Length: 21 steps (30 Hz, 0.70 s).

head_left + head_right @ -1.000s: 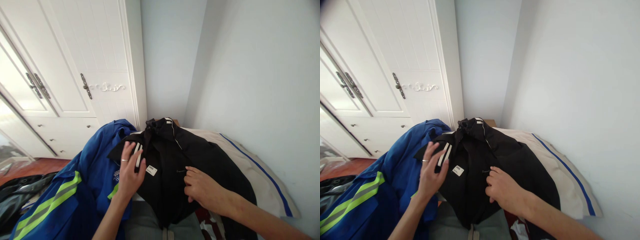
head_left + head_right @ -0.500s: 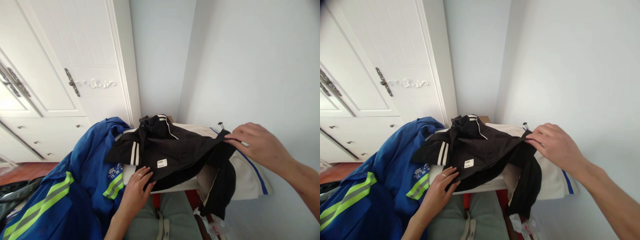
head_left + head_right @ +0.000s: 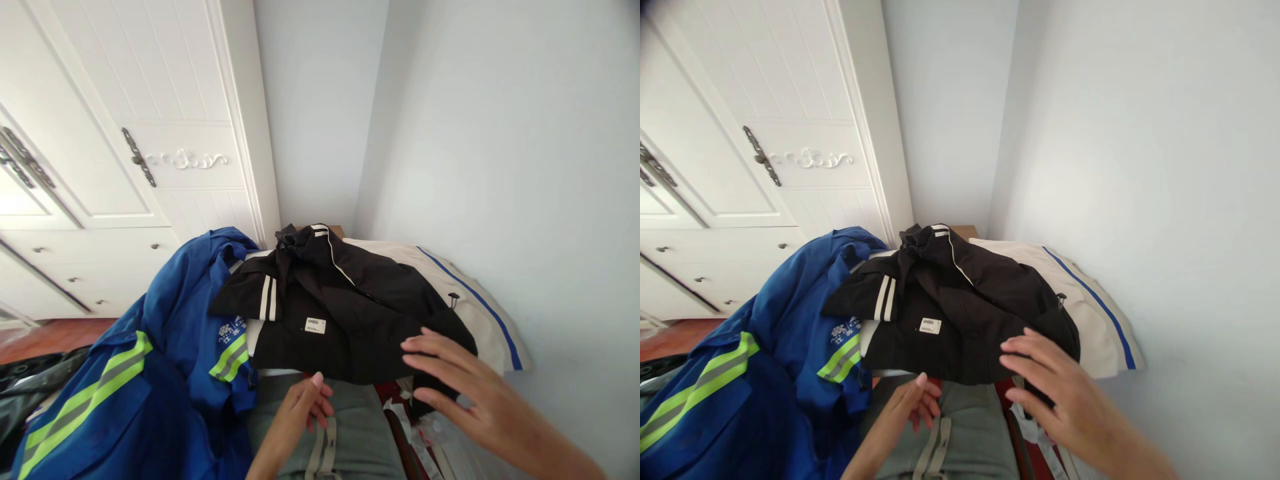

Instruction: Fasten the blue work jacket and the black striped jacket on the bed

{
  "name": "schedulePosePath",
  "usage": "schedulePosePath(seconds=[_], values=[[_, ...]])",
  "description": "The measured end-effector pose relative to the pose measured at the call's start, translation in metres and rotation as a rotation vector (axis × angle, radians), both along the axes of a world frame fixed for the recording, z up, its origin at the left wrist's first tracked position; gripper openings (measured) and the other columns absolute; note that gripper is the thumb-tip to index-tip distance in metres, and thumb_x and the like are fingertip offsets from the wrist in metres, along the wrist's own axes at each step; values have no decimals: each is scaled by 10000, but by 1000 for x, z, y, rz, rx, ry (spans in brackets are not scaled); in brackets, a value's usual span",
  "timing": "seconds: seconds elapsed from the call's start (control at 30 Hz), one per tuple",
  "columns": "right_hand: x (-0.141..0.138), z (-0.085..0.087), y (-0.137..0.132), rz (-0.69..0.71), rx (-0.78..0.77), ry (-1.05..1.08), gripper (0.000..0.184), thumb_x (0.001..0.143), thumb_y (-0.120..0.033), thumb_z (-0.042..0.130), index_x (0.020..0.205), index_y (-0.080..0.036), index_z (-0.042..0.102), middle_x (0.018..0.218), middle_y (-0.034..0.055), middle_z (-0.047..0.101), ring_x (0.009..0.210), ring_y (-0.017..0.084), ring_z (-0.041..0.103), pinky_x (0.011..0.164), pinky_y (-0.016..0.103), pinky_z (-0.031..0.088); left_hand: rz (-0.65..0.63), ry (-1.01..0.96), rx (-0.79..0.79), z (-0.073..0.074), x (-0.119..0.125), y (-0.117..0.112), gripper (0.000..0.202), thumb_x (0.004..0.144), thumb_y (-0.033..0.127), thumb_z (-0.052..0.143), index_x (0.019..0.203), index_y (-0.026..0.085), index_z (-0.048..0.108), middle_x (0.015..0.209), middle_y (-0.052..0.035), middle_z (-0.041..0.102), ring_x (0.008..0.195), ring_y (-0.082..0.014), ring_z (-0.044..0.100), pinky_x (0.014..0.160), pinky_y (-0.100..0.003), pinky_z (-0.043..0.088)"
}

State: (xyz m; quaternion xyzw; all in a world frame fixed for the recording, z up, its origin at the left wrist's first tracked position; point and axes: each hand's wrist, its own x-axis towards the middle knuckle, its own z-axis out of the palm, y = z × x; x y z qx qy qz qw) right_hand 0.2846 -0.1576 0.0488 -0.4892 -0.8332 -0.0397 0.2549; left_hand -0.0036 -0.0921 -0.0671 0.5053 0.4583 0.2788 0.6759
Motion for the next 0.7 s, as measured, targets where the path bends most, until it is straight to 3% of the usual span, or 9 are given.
schedulePosePath(seconds=[0.1, 0.2, 0.3, 0.43, 0.53, 0.7], values=[[-43, -20, 10, 144, -114, 78, 216, 948, -278, 590, 1122, -276, 717, 1216, 54, 673, 1204, 223, 597, 1087, 409, 485, 62, -174, -125, -12, 31, -4, 803, 593, 830, 677, 946, 110, 642, 910, -124, 685, 584, -143, 625, 445, -190, 350], [-70, -39, 24, 163, -132, 110, 237, 928, -176, 576, 1108, -242, 716, 1191, 69, 675, 1170, 229, 608, 1098, 443, 469, 151, -263, -183, -24, 55, -6, 728, 596, 780, 722, 824, 93, 645, 762, -100, 665, 505, -120, 571, 399, -181, 298], [-81, -53, 34, 73, -136, 99, 314, 870, -125, 623, 1154, -238, 696, 1228, 84, 652, 1201, 269, 579, 1076, 484, 475, 266, -333, -196, -28, 65, -4, 670, 576, 722, 780, 713, 79, 657, 579, -69, 600, 493, -123, 538, 422, -188, 326], [-82, -66, 38, -88, -164, 136, 325, 822, -170, 711, 1143, -211, 692, 1320, 112, 597, 1226, 309, 550, 1041, 504, 489, 410, -512, -204, -17, 65, -2, 525, 594, 561, 861, 618, 93, 626, 585, -58, 608, 548, -114, 551, 534, -204, 427], [-81, -67, 38, -117, -162, 274, 274, 886, -271, 673, 1152, -206, 695, 1235, 123, 640, 1135, 283, 605, 978, 459, 530, 491, -608, -192, -3, 64, -5, 480, 609, 514, 873, 627, 111, 613, 623, -48, 628, 614, -128, 593, 647, -235, 488], [-90, -61, 37, -79, -161, 553, 231, 974, -304, 540, 1077, -213, 725, 1061, 97, 697, 987, 217, 666, 885, 349, 565, 518, -461, -61, 5, 60, -8, 557, 614, 624, 822, 725, 104, 656, 693, -67, 658, 666, -160, 613, 681, -267, 496]])
